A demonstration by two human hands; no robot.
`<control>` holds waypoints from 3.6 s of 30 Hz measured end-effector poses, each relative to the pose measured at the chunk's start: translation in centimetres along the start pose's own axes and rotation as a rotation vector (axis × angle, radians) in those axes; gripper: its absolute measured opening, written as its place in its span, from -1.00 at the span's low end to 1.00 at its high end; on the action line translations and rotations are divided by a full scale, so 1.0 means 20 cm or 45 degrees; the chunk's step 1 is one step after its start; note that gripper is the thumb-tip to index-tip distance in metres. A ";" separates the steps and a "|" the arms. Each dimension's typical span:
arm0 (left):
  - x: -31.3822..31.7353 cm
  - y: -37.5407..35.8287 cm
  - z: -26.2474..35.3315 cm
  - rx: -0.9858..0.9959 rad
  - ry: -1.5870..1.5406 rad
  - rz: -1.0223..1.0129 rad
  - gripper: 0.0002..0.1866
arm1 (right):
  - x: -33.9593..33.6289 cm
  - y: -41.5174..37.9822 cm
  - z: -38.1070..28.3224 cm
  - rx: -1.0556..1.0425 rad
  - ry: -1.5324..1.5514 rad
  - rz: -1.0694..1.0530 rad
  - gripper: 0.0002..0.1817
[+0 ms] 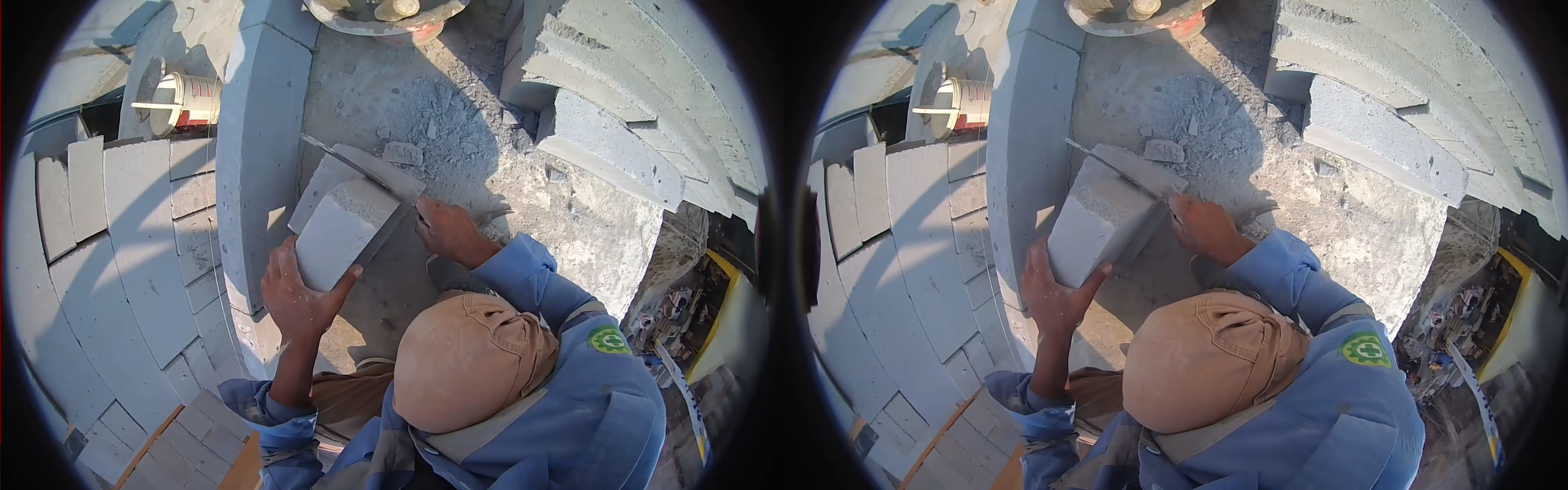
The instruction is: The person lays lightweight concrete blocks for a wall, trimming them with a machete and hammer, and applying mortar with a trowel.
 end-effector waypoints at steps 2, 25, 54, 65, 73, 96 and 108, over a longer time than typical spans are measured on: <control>-0.01 0.00 0.00 0.026 0.004 0.011 0.01 | -0.01 -0.01 0.04 -0.037 -0.016 0.037 -0.73; 0.01 -0.02 0.00 0.004 0.025 -0.012 -0.02 | 0.04 -0.04 0.02 -0.121 0.089 0.076 -0.72; -0.01 0.00 0.01 -0.046 -0.018 -0.023 -0.05 | -0.30 -0.05 -0.37 -0.243 0.274 0.226 -0.78; -0.01 0.00 0.02 -0.014 -0.014 -0.013 -0.01 | -0.23 -0.10 -0.36 -0.216 0.132 0.138 -0.75; 0.01 -0.01 -0.01 -0.036 0.017 -0.018 -0.03 | -0.26 -0.10 -0.34 -0.278 0.094 0.175 -0.73; 0.00 0.00 0.00 -0.075 -0.003 -0.044 -0.02 | -0.34 -0.12 -0.39 -0.170 0.378 0.236 -0.75; 0.00 0.00 0.01 -0.011 0.002 0.034 -0.02 | -0.14 -0.09 -0.22 -0.152 0.056 0.127 -0.75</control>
Point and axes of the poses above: each hand's wrist, its own y-axis towards the middle knuckle, its own x-axis out of the palm, z = x × y, the point moved 3 cm from there along y, towards the middle knuckle, and after that the axes turned 7 degrees about x, right-handed, at the moved point
